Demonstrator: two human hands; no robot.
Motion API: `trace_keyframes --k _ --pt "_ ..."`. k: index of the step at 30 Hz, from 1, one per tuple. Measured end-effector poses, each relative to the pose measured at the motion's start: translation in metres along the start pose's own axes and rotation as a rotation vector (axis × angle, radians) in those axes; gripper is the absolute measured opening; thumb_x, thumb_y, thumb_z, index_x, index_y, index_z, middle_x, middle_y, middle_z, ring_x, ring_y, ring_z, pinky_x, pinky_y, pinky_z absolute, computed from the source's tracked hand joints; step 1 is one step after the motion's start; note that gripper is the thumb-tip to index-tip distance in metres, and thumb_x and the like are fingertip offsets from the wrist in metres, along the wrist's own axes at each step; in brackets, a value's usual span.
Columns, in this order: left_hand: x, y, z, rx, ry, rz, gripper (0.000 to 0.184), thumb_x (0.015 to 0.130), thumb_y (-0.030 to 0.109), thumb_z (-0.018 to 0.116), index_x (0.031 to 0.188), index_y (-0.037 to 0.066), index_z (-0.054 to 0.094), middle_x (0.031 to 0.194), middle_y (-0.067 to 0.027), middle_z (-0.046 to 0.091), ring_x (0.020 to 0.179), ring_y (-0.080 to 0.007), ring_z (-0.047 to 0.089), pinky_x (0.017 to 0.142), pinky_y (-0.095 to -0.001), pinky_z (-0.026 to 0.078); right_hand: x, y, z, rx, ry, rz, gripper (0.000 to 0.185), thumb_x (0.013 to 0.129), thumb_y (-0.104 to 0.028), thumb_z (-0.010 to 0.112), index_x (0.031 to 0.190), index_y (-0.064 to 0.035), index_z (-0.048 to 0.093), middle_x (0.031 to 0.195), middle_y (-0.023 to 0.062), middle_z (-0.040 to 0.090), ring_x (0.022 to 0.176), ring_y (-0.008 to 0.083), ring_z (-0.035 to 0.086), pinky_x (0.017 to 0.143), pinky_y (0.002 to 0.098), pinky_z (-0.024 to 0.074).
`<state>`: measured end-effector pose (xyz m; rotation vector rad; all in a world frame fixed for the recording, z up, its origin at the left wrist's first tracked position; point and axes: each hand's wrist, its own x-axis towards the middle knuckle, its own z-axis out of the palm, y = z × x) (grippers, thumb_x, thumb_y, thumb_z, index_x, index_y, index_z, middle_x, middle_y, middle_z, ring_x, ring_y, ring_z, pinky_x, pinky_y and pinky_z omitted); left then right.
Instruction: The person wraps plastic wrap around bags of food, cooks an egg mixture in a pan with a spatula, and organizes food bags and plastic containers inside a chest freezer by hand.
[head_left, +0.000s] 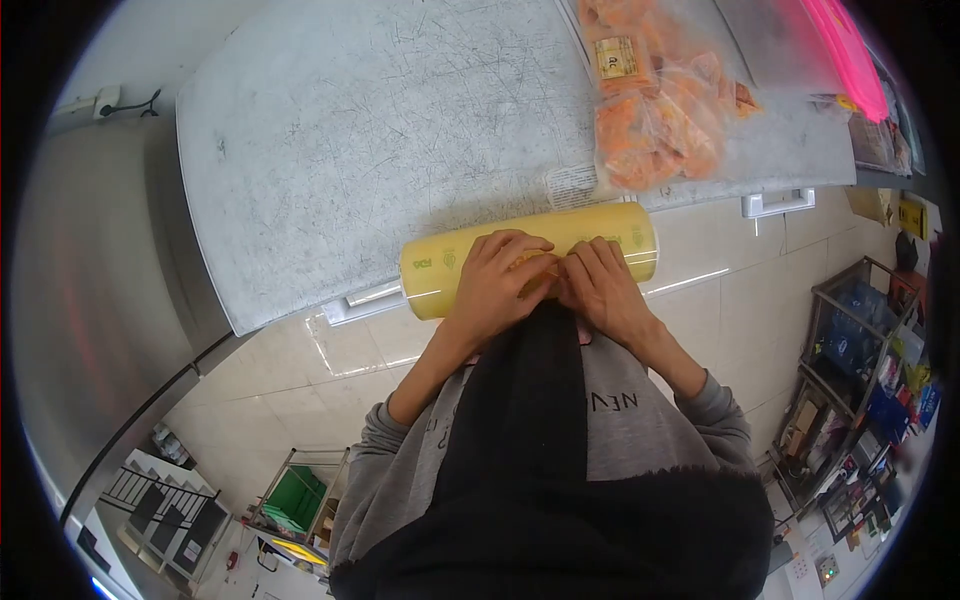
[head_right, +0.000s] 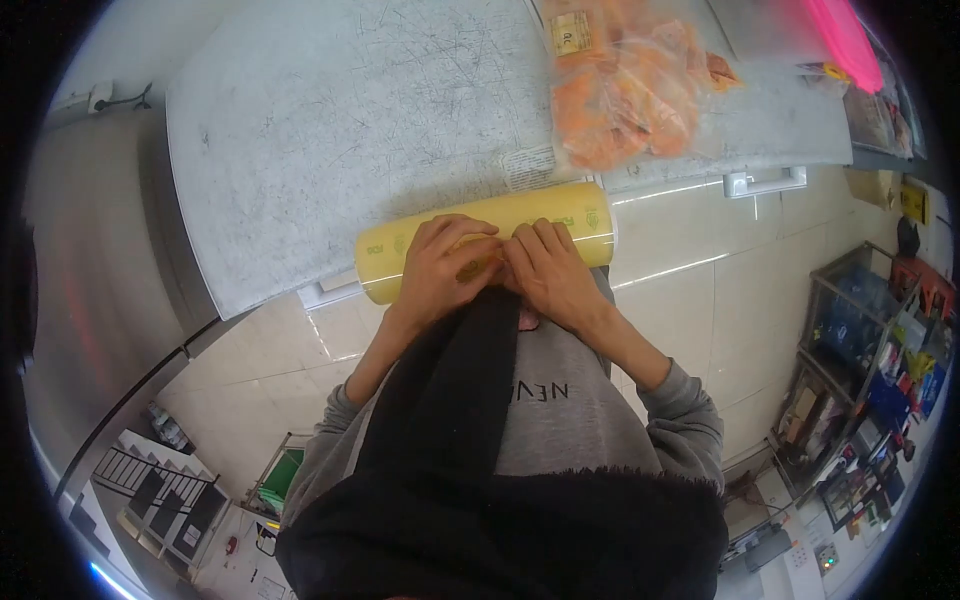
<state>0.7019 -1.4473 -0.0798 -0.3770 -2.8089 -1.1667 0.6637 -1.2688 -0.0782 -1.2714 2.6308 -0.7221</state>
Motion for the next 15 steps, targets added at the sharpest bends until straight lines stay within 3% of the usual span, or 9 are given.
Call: trace_keyframes --k 7,13,15 --pt "-0.017 -0.002 0.010 0.084 0.026 0.228 0.019 0.066 0.010 0.061 0.085 0.008 0.060 0.092 -0.0022 0.057 0.089 -0.0185 0.054 0.076 -0.0311 0.045 -0.005 -0.003 -0.001 -0.023 0.085 -0.081 0.030 0.064 -0.016 0.062 0.089 -0.0033 0.050 0.087 0.0089 0.046 0.085 0.0250 0.047 0.078 0.0364 0.0399" --pt "-0.030 0.003 0.008 0.169 -0.030 0.340 0.019 0.068 0.010 0.059 0.086 0.005 0.059 0.091 -0.0038 0.056 0.082 -0.0166 0.056 0.073 -0.0291 0.045 -0.016 0.005 -0.008 0.102 -0.010 -0.103 0.031 0.065 -0.015 0.063 0.092 -0.0042 0.052 0.089 0.0072 0.048 0.085 0.0241 0.048 0.077 0.0349 0.0413" --pt "-0.031 0.003 0.008 0.158 -0.019 0.353 0.019 0.069 0.010 0.060 0.086 0.005 0.059 0.092 -0.0037 0.056 0.080 -0.0162 0.056 0.073 -0.0289 0.045 -0.014 0.011 -0.014 0.016 -0.054 -0.137 0.027 0.069 -0.015 0.061 0.093 -0.0054 0.052 0.089 0.0070 0.048 0.084 0.0235 0.048 0.077 0.0338 0.0417"
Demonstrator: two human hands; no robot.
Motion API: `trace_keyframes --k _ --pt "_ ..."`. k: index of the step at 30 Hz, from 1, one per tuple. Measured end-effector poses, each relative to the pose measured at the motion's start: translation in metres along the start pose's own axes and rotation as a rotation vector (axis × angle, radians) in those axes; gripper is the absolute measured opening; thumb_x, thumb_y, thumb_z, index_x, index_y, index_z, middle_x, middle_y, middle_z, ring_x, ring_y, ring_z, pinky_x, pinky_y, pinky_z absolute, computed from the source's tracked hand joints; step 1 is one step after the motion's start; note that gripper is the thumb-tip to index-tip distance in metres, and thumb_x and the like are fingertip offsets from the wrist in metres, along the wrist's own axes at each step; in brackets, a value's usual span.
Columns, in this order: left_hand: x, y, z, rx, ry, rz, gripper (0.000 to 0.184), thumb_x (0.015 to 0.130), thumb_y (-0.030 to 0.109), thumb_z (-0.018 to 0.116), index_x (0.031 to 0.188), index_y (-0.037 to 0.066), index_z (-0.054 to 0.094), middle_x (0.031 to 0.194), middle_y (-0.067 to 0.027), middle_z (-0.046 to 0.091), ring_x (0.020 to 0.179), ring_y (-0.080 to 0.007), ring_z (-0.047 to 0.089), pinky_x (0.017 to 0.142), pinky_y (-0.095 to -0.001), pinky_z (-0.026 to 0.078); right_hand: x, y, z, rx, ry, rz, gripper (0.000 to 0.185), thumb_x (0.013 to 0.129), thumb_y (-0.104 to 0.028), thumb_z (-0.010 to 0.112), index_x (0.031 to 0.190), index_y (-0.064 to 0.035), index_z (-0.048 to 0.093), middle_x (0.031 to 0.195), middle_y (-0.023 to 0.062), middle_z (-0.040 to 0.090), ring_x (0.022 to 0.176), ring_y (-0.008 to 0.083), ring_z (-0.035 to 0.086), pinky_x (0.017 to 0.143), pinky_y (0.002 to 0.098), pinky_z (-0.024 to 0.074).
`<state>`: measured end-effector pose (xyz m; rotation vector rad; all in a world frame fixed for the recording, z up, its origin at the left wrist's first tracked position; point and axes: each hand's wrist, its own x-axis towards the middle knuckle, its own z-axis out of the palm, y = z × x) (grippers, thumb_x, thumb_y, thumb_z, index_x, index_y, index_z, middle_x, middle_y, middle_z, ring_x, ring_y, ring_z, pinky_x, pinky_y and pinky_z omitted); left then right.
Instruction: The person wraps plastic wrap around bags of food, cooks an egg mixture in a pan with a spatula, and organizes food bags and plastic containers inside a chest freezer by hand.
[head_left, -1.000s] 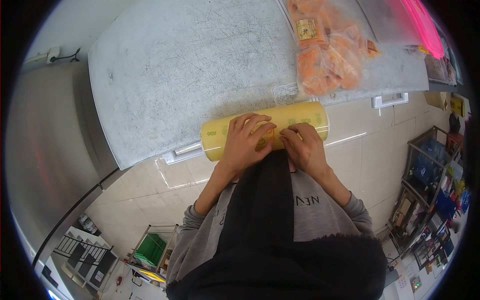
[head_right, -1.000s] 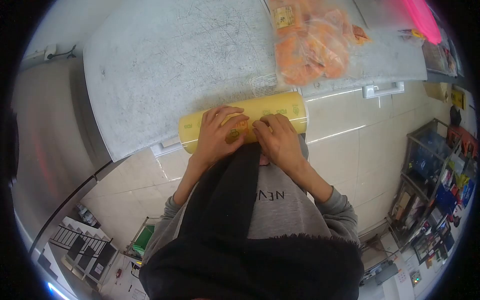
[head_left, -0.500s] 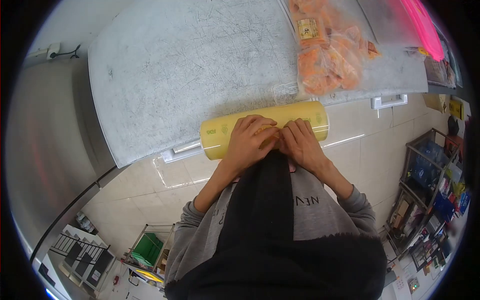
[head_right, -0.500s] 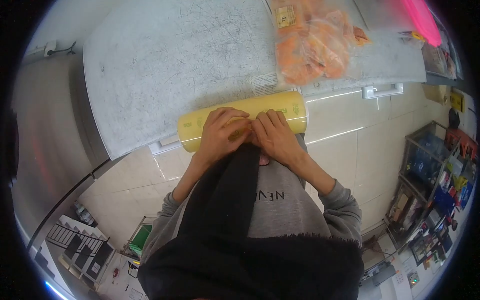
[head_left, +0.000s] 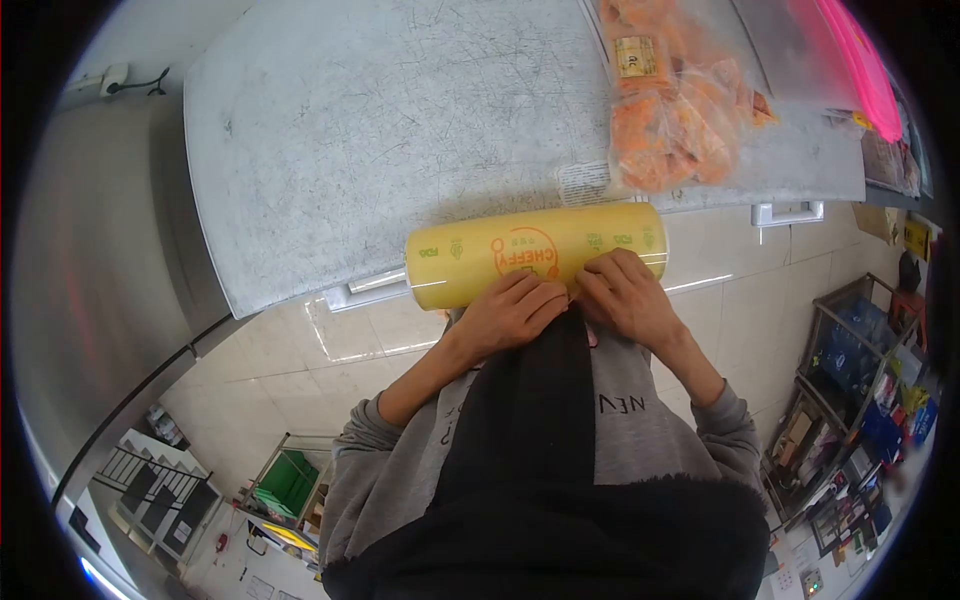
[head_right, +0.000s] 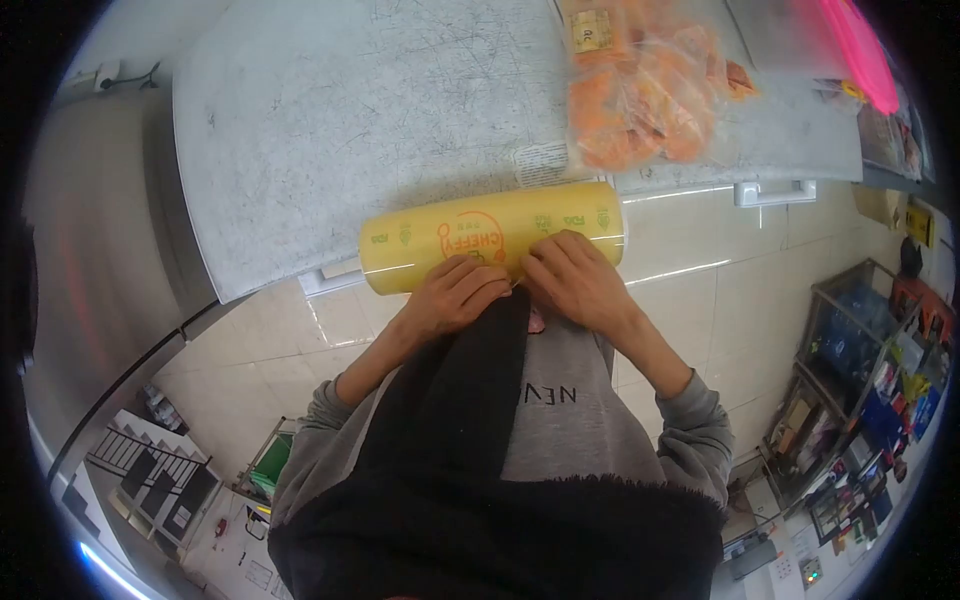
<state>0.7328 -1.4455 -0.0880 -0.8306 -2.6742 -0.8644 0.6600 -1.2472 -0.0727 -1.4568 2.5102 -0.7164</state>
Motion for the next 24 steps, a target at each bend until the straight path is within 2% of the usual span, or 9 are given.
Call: trace_keyframes --k 4,9,11,16,18,21,22,23,24 --pt "0.003 -0.003 -0.003 -0.047 0.009 -0.022 0.020 0.070 0.012 0.063 0.088 0.006 0.060 0.095 -0.0033 0.056 0.086 -0.0181 0.055 0.076 -0.0306 0.046 0.004 0.007 -0.009 -0.040 -0.018 -0.160 0.019 0.073 -0.014 0.058 0.089 -0.0060 0.052 0.086 0.0068 0.047 0.082 0.0230 0.048 0.076 0.0332 0.0419" --pt "0.002 -0.021 -0.019 -0.027 0.028 -0.126 0.024 0.068 0.014 0.065 0.090 0.007 0.060 0.098 -0.0038 0.056 0.093 -0.0212 0.054 0.080 -0.0334 0.046 -0.003 -0.003 -0.012 0.182 -0.170 -0.031 0.016 0.075 -0.014 0.057 0.085 -0.0045 0.049 0.082 0.0078 0.045 0.081 0.0236 0.049 0.071 0.0351 0.0433" --pt "-0.006 -0.027 -0.021 0.050 -0.088 0.047 0.025 0.067 0.015 0.065 0.090 0.007 0.059 0.097 -0.0037 0.055 0.095 -0.0216 0.053 0.083 -0.0350 0.045 -0.008 -0.005 -0.013 0.171 -0.207 -0.018 0.016 0.075 -0.015 0.056 0.085 -0.0042 0.049 0.083 0.0083 0.045 0.082 0.0237 0.049 0.070 0.0353 0.0435" --pt "-0.011 -0.010 -0.025 0.015 -0.201 0.078 0.020 0.070 0.015 0.061 0.088 0.008 0.056 0.088 -0.0032 0.051 0.088 -0.0198 0.053 0.080 -0.0343 0.045 -0.014 -0.007 -0.015 0.157 -0.207 0.075 0.017 0.077 -0.015 0.054 0.088 -0.0036 0.049 0.084 0.0093 0.045 0.082 0.0244 0.049 0.072 0.0354 0.0436" --pt "-0.012 -0.005 -0.027 0.021 -0.250 0.079 0.017 0.071 0.015 0.057 0.087 0.009 0.055 0.084 -0.0031 0.049 0.083 -0.0185 0.053 0.080 -0.0331 0.045 -0.012 -0.007 -0.018 0.073 -0.084 0.107 0.020 0.074 -0.014 0.054 0.091 -0.0038 0.050 0.086 0.0091 0.046 0.082 0.0241 0.049 0.074 0.0341 0.0434" --pt "-0.009 0.001 -0.028 0.038 -0.299 0.063 0.015 0.071 0.015 0.057 0.085 0.009 0.053 0.082 -0.0037 0.048 0.085 -0.0173 0.052 0.076 -0.0317 0.045 -0.016 0.005 -0.021 -0.145 -0.135 -0.010 0.024 0.070 -0.015 0.055 0.092 -0.0040 0.052 0.086 0.0085 0.046 0.082 0.0233 0.048 0.076 0.0328 0.0430" --pt "-0.003 0.006 -0.030 0.058 -0.274 -0.108 0.014 0.072 0.014 0.056 0.084 0.008 0.053 0.082 -0.0035 0.048 0.087 -0.0164 0.051 0.075 -0.0306 0.044 -0.015 0.009 -0.022 -0.146 -0.135 -0.005 0.024 0.070 -0.015 0.055 0.092 -0.0040 0.052 0.086 0.0085 0.046 0.082 0.0233 0.048 0.076 0.0328 0.0430" --pt "0.001 0.010 -0.032 0.078 -0.247 -0.281 0.013 0.072 0.014 0.055 0.083 0.008 0.052 0.081 -0.0034 0.047 0.088 -0.0155 0.050 0.074 -0.0295 0.044 -0.012 0.013 -0.024 -0.130 -0.100 -0.110 0.025 0.069 -0.016 0.055 0.091 -0.0042 0.052 0.085 0.0082 0.046 0.081 0.0225 0.048 0.076 0.0326 0.0430" --pt "0.001 0.012 -0.033 0.078 -0.247 -0.278 0.013 0.072 0.014 0.055 0.083 0.008 0.052 0.081 -0.0034 0.047 0.088 -0.0155 0.050 0.074 -0.0295 0.044 -0.012 0.015 -0.026 -0.113 -0.064 -0.215 0.025 0.068 -0.016 0.055 0.090 -0.0044 0.052 0.084 0.0079 0.046 0.080 0.0218 0.049 0.076 0.0323 0.0430"
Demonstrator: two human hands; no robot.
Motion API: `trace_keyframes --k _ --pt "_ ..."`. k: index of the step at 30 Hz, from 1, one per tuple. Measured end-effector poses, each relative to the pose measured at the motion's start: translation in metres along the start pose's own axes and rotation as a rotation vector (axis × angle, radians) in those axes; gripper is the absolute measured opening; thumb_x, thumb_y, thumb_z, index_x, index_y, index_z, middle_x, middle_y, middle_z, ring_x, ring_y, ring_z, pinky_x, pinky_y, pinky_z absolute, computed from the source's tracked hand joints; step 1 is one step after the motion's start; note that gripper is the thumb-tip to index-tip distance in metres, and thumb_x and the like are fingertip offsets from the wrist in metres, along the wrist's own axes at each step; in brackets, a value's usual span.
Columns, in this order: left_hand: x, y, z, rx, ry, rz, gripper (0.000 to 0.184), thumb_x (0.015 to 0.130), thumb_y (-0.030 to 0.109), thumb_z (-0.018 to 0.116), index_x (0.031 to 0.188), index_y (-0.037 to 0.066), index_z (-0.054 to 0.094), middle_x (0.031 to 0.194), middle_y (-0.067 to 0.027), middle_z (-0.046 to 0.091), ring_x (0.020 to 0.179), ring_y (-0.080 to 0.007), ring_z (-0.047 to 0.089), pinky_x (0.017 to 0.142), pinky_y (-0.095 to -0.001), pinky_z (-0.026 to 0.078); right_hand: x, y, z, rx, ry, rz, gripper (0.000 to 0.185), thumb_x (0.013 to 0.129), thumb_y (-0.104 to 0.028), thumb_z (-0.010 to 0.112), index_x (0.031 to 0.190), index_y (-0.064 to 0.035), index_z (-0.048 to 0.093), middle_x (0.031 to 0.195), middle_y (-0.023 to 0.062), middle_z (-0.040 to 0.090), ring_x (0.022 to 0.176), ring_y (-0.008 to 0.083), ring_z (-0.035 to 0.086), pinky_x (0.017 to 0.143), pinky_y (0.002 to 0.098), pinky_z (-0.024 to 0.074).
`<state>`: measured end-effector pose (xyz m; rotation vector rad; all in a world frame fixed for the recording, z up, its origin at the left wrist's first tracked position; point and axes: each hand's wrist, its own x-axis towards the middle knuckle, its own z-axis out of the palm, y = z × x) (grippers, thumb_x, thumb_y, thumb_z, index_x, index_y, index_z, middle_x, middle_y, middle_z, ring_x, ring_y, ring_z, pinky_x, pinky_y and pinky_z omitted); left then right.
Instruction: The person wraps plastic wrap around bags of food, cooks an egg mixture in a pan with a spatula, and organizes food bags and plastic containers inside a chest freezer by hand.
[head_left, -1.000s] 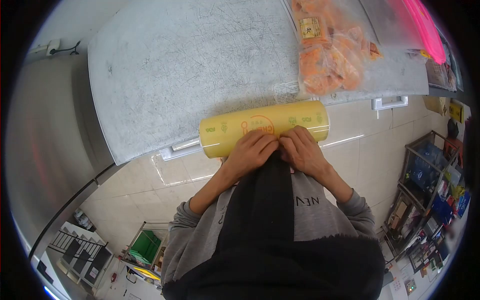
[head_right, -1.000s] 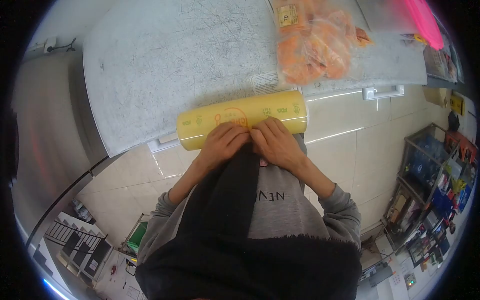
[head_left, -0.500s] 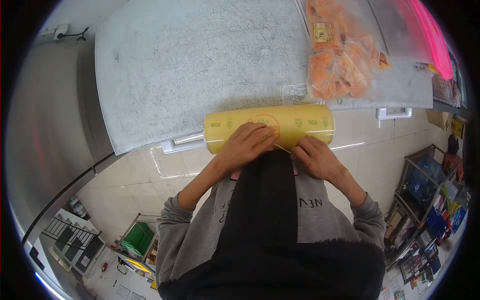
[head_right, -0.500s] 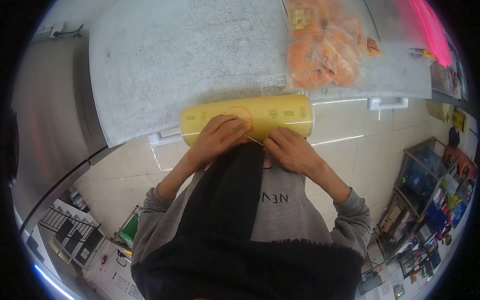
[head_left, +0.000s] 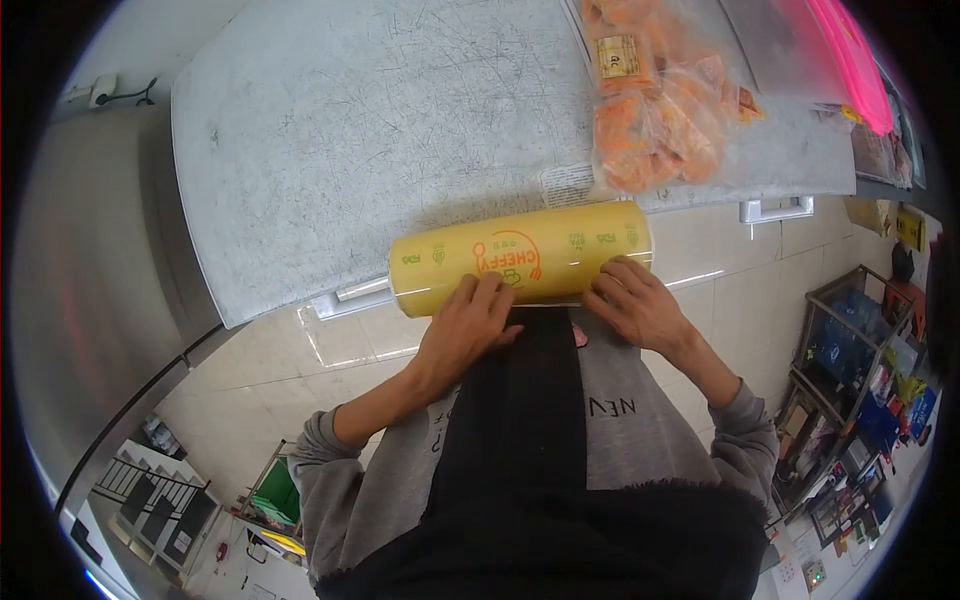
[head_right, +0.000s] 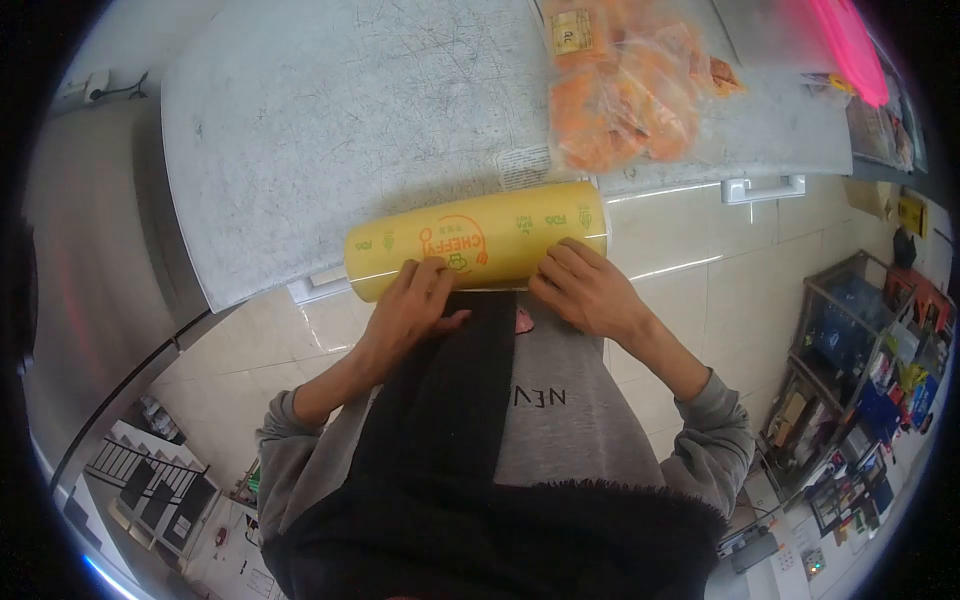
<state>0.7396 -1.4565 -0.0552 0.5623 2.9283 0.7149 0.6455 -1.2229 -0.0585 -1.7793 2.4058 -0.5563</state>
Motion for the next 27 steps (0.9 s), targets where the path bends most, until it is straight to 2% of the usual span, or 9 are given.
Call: trace_keyframes --k 3,5,9,11,12,14,18,20,27 --pt "0.000 0.000 -0.007 0.308 -0.253 -0.138 0.014 0.072 0.015 0.055 0.084 0.006 0.053 0.082 -0.0038 0.049 0.091 -0.0159 0.049 0.075 -0.0300 0.044 -0.009 -0.002 0.004 0.099 -0.158 0.091 0.022 0.070 -0.016 0.055 0.088 -0.0041 0.051 0.082 0.0084 0.046 0.078 0.0220 0.050 0.074 0.0332 0.0439" --pt "0.007 -0.015 -0.016 0.327 -0.170 0.258 0.014 0.072 0.016 0.056 0.081 0.006 0.052 0.078 -0.0041 0.050 0.089 -0.0170 0.050 0.071 -0.0294 0.046 -0.013 -0.006 0.012 0.112 -0.151 0.174 0.020 0.071 -0.016 0.055 0.087 -0.0041 0.051 0.082 0.0088 0.045 0.077 0.0222 0.050 0.072 0.0337 0.0444" --pt "0.002 -0.032 -0.011 0.342 -0.375 0.413 0.008 0.079 0.015 0.052 0.081 0.008 0.051 0.075 -0.0042 0.051 0.079 -0.0198 0.053 0.075 -0.0309 0.044 -0.013 -0.012 0.003 0.132 -0.210 0.488 0.018 0.073 -0.016 0.056 0.087 -0.0043 0.052 0.082 0.0100 0.045 0.078 0.0233 0.051 0.070 0.0351 0.0460" --pt "-0.006 -0.029 -0.012 0.186 -0.433 0.166 0.007 0.078 0.014 0.052 0.077 0.008 0.049 0.072 -0.0058 0.052 0.072 -0.0199 0.055 0.070 -0.0299 0.044 -0.014 -0.017 0.002 0.062 -0.196 0.520 0.018 0.072 -0.016 0.057 0.086 -0.0049 0.052 0.083 0.0096 0.045 0.079 0.0230 0.051 0.072 0.0353 0.0460" --pt "-0.006 -0.028 -0.016 0.196 -0.426 0.193 0.007 0.078 0.014 0.052 0.077 0.008 0.049 0.072 -0.0058 0.052 0.072 -0.0199 0.055 0.070 -0.0299 0.044 -0.014 -0.016 0.000 -0.001 -0.187 0.544 0.018 0.071 -0.016 0.057 0.084 -0.0055 0.052 0.083 0.0092 0.045 0.080 0.0227 0.051 0.074 0.0355 0.0459" --pt "-0.003 -0.025 -0.029 0.249 -0.547 -0.219 0.011 0.072 0.011 0.055 0.081 0.008 0.050 0.067 -0.0070 0.051 0.069 -0.0205 0.057 0.070 -0.0312 0.044 -0.017 -0.009 -0.008 -0.053 -0.074 0.418 0.017 0.071 -0.016 0.058 0.083 -0.0061 0.052 0.083 0.0087 0.045 0.080 0.0221 0.051 0.077 0.0354 0.0454" --pt "0.003 -0.038 -0.051 0.325 -0.465 0.008 0.014 0.071 0.010 0.055 0.084 0.008 0.051 0.068 -0.0065 0.050 0.075 -0.0203 0.055 0.072 -0.0319 0.044 -0.017 0.005 -0.017 -0.054 0.051 0.114 0.012 0.070 -0.014 0.055 0.079 -0.0077 0.051 0.081 0.0069 0.044 0.078 0.0200 0.049 0.079 0.0335 0.0438" --pt "0.009 -0.044 -0.053 0.321 -0.227 0.272 0.016 0.070 0.010 0.056 0.086 0.009 0.052 0.074 -0.0056 0.049 0.084 -0.0198 0.052 0.076 -0.0330 0.043 -0.023 0.006 -0.012 -0.049 0.005 0.166 0.012 0.070 -0.013 0.055 0.080 -0.0078 0.050 0.081 0.0067 0.044 0.077 0.0196 0.049 0.077 0.0322 0.0436" --pt "-0.005 -0.060 -0.043 0.074 -0.393 0.258 0.021 0.073 0.010 0.055 0.093 0.009 0.053 0.087 -0.0051 0.048 0.085 -0.0204 0.052 0.074 -0.0313 0.046 -0.028 -0.007 -0.004 -0.038 -0.092 0.431 0.013 0.072 -0.014 0.055 0.080 -0.0065 0.048 0.079 0.0082 0.046 0.077 0.0209 0.050 0.069 0.0315 0.0446"
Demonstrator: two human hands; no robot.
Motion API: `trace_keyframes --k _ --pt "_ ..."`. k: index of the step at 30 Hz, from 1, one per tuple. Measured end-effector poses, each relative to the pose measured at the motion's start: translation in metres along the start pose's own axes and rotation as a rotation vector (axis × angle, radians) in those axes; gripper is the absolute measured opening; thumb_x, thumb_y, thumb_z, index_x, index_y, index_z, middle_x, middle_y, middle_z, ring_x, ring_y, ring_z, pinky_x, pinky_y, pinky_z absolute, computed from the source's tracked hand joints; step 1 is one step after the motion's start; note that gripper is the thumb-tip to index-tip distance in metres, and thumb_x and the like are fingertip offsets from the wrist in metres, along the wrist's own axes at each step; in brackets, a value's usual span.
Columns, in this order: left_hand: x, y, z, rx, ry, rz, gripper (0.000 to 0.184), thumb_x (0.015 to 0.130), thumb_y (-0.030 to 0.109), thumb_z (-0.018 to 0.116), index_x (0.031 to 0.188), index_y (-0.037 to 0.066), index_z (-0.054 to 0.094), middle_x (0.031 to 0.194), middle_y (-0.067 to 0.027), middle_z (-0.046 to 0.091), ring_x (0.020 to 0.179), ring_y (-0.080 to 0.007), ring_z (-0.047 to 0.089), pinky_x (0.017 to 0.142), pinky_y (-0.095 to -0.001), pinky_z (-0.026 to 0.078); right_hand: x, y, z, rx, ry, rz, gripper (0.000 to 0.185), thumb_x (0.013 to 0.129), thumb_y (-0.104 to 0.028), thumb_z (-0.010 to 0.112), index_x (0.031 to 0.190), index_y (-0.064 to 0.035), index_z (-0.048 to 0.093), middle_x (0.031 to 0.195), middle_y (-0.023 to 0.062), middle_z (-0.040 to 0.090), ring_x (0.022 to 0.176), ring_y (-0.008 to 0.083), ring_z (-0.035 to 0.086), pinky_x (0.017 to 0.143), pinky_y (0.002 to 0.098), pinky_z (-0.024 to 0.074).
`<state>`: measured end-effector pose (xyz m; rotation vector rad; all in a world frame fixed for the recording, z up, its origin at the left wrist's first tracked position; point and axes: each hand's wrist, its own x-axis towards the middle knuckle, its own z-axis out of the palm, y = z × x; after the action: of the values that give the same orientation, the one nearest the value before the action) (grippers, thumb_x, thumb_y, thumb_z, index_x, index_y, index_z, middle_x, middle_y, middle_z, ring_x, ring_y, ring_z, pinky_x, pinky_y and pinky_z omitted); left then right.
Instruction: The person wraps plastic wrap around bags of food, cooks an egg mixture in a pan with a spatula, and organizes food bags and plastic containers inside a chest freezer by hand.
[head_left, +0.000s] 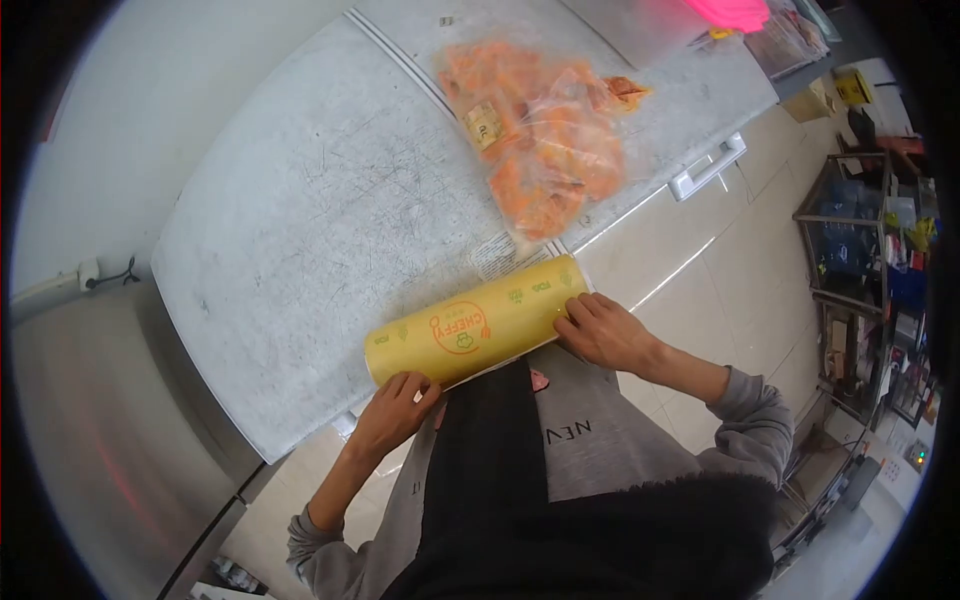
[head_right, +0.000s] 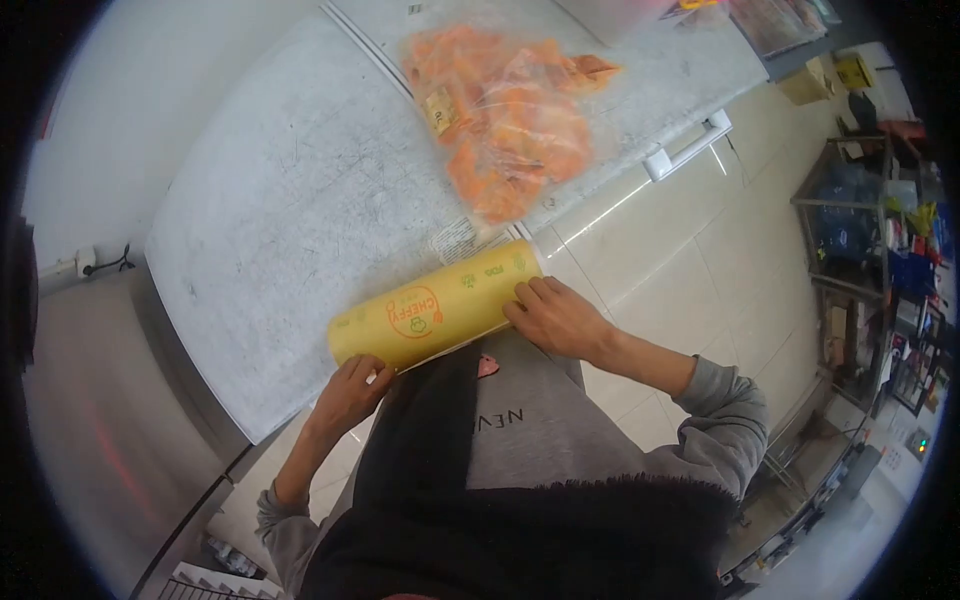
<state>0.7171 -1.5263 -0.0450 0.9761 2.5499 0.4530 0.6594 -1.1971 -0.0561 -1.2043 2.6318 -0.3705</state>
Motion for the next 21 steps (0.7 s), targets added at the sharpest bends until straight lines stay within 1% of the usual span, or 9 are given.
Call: trace_keyframes --k 1,3,5,7,10,13,15,18,21 --pt "-0.001 -0.003 0.002 -0.008 0.011 0.019 0.021 0.073 0.009 0.055 0.094 0.008 0.053 0.087 -0.0058 0.047 0.082 -0.0217 0.053 0.070 -0.0325 0.048 -0.003 -0.004 -0.001 -0.002 0.003 0.007 0.013 0.072 -0.014 0.055 0.080 -0.0065 0.048 0.079 0.0082 0.046 0.077 0.0209 0.050 0.069 0.0315 0.0446" --pt "0.001 -0.002 0.006 -0.011 -0.006 -0.005 0.021 0.074 0.010 0.055 0.094 0.008 0.053 0.087 -0.0068 0.047 0.081 -0.0226 0.053 0.069 -0.0335 0.048 -0.011 -0.012 -0.002 0.075 -0.173 0.302 0.014 0.076 -0.015 0.054 0.083 -0.0045 0.048 0.078 0.0092 0.046 0.072 0.0224 0.052 0.062 0.0331 0.0467" --pt "0.005 0.005 0.007 -0.017 -0.020 -0.024 0.021 0.074 0.010 0.056 0.094 0.008 0.052 0.087 -0.0077 0.047 0.079 -0.0234 0.053 0.068 -0.0345 0.048 -0.026 -0.007 0.009 0.083 -0.124 0.291 0.016 0.078 -0.017 0.053 0.085 -0.0036 0.049 0.079 0.0097 0.046 0.069 0.0228 0.052 0.059 0.0338 0.0472" --pt "0.011 0.016 0.006 -0.150 -0.024 -0.206 0.021 0.075 0.010 0.058 0.095 0.007 0.051 0.087 -0.0105 0.045 0.077 -0.0256 0.053 0.066 -0.0362 0.047 -0.035 -0.001 0.010 0.084 -0.071 0.283 0.018 0.080 -0.019 0.053 0.087 -0.0028 0.049 0.079 0.0101 0.046 0.065 0.0232 0.052 0.056 0.0345 0.0476" --pt "0.011 0.034 -0.006 -0.032 -0.086 -0.359 0.019 0.077 0.010 0.059 0.094 0.007 0.051 0.089 -0.0126 0.044 0.076 -0.0270 0.053 0.065 -0.0372 0.047 -0.037 0.009 0.002 0.164 0.053 0.249 0.024 0.082 -0.027 0.056 0.090 -0.0060 0.049 0.079 0.0103 0.048 0.068 0.0275 0.056 0.059 0.0387 0.0481" --pt "0.013 0.032 -0.022 -0.172 -0.141 -0.352 0.022 0.078 0.012 0.060 0.097 0.007 0.052 0.093 -0.0137 0.045 0.081 -0.0291 0.054 0.068 -0.0377 0.047 -0.037 0.029 -0.018 0.283 -0.158 0.328 0.029 0.079 -0.032 0.059 0.092 -0.0059 0.054 0.080 0.0086 0.054 0.072 0.0243 0.058 0.062 0.0355 0.0478" --pt "0.017 0.018 -0.039 -0.382 -0.178 -0.264 0.030 0.078 0.020 0.063 0.102 0.005 0.055 0.095 -0.0128 0.052 0.086 -0.0293 0.056 0.072 -0.0369 0.047 -0.021 0.066 -0.045 0.527 -0.351 0.565 0.028 0.078 -0.033 0.062 0.091 -0.0088 0.057 0.083 0.0066 0.059 0.075 0.0239 0.059 0.065 0.0358 0.0473" --pt "0.033 -0.004 -0.057 -0.578 -0.329 -0.323 0.034 0.079 0.025 0.064 0.105 0.004 0.057 0.094 -0.0120 0.058 0.087 -0.0264 0.057 0.074 -0.0351 0.046 -0.002 0.173 -0.020 0.571 0.377 0.576 0.021 0.077 -0.015 0.061 0.095 -0.0066 0.057 0.088 0.0084 0.059 0.070 0.0234 0.057 0.066 0.0342 0.0470" --pt "0.073 -0.030 -0.068 -0.681 -0.291 -0.353 0.035 0.080 0.024 0.063 0.109 0.004 0.057 0.097 -0.0112 0.061 0.089 -0.0201 0.058 0.076 -0.0308 0.046 0.031 0.277 -0.013 0.219 0.709 0.590 0.035 0.075 -0.011 0.061 0.108 -0.0077 0.051 0.105 0.0126 0.054 0.087 0.0285 0.056 0.075 0.0386 0.0455"
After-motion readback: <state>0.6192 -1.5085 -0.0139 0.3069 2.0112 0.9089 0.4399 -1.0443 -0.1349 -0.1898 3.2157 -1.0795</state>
